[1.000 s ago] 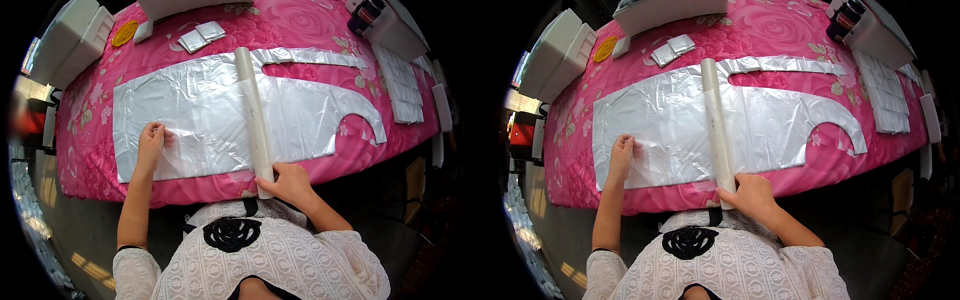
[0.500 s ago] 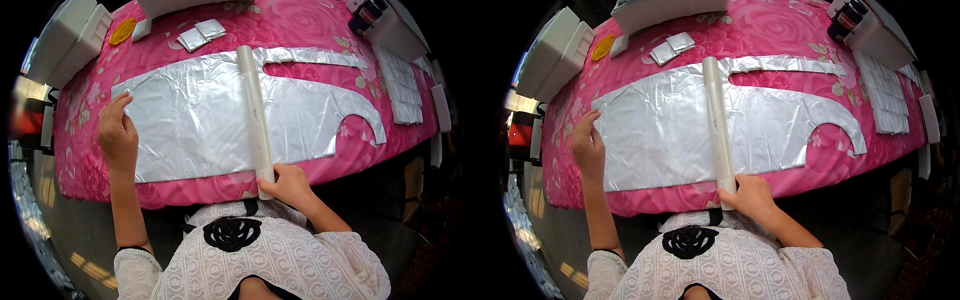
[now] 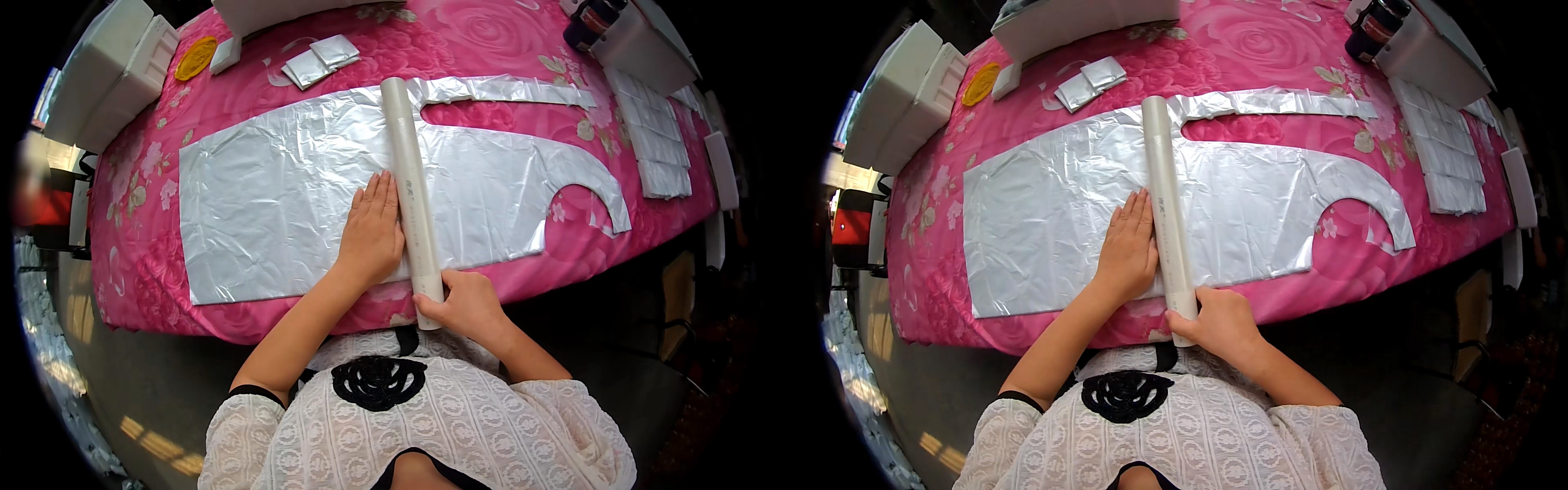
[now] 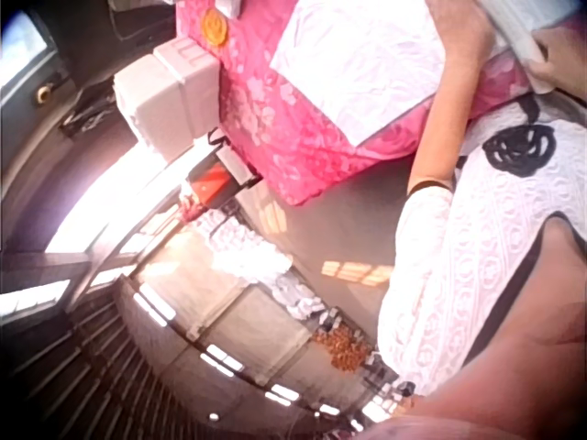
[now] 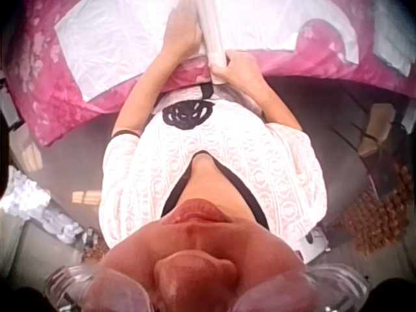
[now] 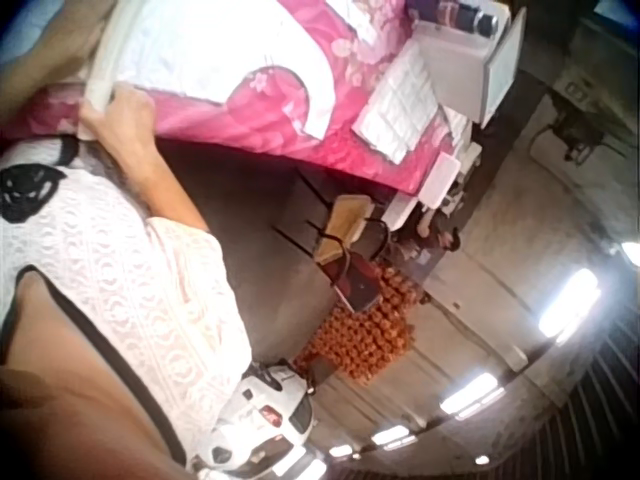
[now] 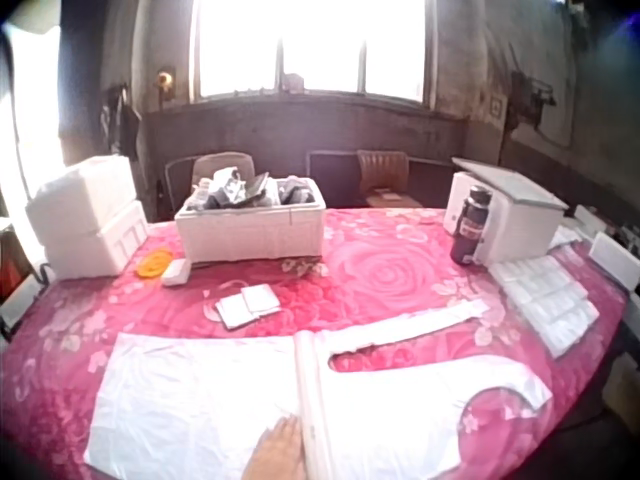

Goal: The person wraps small rectangular items in clear plastic film. They unroll a sheet of film, place an item on it, fold the film around the item to create a packet, and set the wrapped item aside. This process is repeated multiple times on a pink floral tablecloth.

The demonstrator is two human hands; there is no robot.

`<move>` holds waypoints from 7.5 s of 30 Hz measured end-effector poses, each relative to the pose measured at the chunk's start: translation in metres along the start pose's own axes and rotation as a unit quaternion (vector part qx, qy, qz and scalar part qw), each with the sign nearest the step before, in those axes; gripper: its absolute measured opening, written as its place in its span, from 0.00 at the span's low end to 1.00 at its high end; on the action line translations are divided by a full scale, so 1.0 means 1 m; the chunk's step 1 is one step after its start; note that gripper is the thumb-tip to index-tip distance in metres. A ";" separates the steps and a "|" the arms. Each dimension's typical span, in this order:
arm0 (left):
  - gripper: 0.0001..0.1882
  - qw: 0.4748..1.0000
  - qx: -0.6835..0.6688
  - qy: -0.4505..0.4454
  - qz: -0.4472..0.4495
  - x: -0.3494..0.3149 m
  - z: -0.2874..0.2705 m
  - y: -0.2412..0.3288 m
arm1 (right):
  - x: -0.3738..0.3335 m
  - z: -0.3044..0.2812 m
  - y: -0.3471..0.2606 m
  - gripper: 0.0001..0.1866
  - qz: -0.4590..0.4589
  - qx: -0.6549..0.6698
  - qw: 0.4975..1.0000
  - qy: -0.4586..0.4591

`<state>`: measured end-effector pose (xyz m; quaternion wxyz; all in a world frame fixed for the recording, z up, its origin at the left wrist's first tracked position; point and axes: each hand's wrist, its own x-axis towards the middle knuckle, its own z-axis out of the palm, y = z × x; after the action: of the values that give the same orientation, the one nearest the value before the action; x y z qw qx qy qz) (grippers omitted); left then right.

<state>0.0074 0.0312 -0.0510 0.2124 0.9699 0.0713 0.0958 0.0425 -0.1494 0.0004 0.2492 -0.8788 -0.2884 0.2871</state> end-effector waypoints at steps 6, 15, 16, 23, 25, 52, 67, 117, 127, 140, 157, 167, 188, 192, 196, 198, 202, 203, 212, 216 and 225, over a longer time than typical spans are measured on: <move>0.31 0.999 0.040 -0.005 0.001 0.000 0.003 -0.002 | 0.004 -0.013 -0.003 0.26 -0.007 -0.004 0.999 -0.037; 0.30 0.998 0.058 -0.012 0.009 0.002 0.001 -0.001 | 0.087 -0.034 -0.017 0.25 -0.072 0.036 0.996 0.034; 0.30 0.998 0.058 -0.011 0.004 0.001 0.002 -0.002 | 0.100 -0.037 -0.023 0.25 -0.077 0.041 0.995 0.043; 0.30 0.999 0.046 0.001 0.003 0.001 0.003 -0.003 | 0.197 -0.047 -0.030 0.24 -0.017 0.336 0.942 -0.012; 0.30 0.999 0.045 0.002 0.004 0.001 0.003 -0.004 | 0.216 -0.050 -0.030 0.22 0.009 0.476 0.879 -0.028; 0.25 0.955 -0.189 0.199 -0.113 -0.022 0.022 -0.034 | 0.146 0.032 -0.112 0.45 -0.505 -0.047 0.861 -0.020; 0.08 0.615 -0.595 0.393 -0.335 -0.058 -0.092 -0.113 | 0.114 -0.016 -0.029 0.38 -0.427 -0.128 0.895 0.020; 0.31 0.895 -0.002 0.124 -0.428 -0.210 -0.113 -0.069 | 0.151 0.187 -0.261 0.18 -0.508 0.089 0.852 0.095; 0.29 0.655 -0.673 0.104 -0.326 -0.208 -0.123 -0.059 | 0.122 0.142 -0.227 0.45 -0.221 0.562 0.794 -0.066; 0.31 0.478 -0.861 -0.086 -0.150 -0.123 -0.126 -0.031 | 0.106 0.016 -0.195 0.49 -0.214 0.698 0.623 -0.281; 0.27 0.650 -0.703 -0.075 -0.277 -0.096 -0.116 0.015 | 0.099 0.006 -0.130 0.31 -0.216 0.630 0.701 -0.257; 0.18 0.706 -0.625 0.033 -0.332 -0.107 -0.105 0.009 | 0.099 0.021 -0.104 0.24 -0.139 0.496 0.830 -0.213; 0.31 0.618 -0.758 0.052 -0.202 -0.104 -0.100 0.011 | 0.095 0.008 -0.088 0.12 -0.192 0.517 0.766 -0.330; 0.30 0.596 -0.783 0.022 -0.174 -0.104 -0.103 0.010 | 0.090 0.010 -0.091 0.12 -0.206 0.528 0.766 -0.304; 0.33 0.593 -0.791 -0.033 -0.145 -0.106 -0.106 0.004 | 0.083 0.002 -0.098 0.15 -0.213 0.551 0.740 -0.320; 0.35 0.603 -0.782 -0.061 -0.144 -0.106 -0.112 0.005 | 0.080 -0.002 -0.098 0.17 -0.217 0.553 0.722 -0.355; 0.44 0.640 -0.748 -0.056 -0.166 -0.102 -0.112 0.005 | 0.078 0.001 -0.095 0.18 -0.266 0.522 0.727 -0.359; 0.47 0.659 -0.727 -0.002 -0.193 -0.102 -0.103 0.004 | 0.078 0.003 -0.095 0.18 -0.294 0.510 0.734 -0.337; 0.43 0.199 -0.961 -0.194 0.016 -0.109 -0.058 0.008 | 0.059 0.007 -0.110 0.14 -0.258 0.494 0.710 -0.431; 0.36 0.138 -0.970 -0.198 0.016 -0.116 -0.044 0.003 | 0.057 0.010 -0.106 0.15 -0.227 0.459 0.763 -0.393; 0.30 0.750 -0.606 0.056 -0.258 -0.100 -0.069 -0.009 | 0.053 0.023 -0.091 0.18 -0.132 0.272 0.926 -0.227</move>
<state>-0.1055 0.0489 -0.0093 0.7682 0.5749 0.2575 0.1143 0.0299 -0.0437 0.0193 0.4418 -0.6428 -0.3612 0.5110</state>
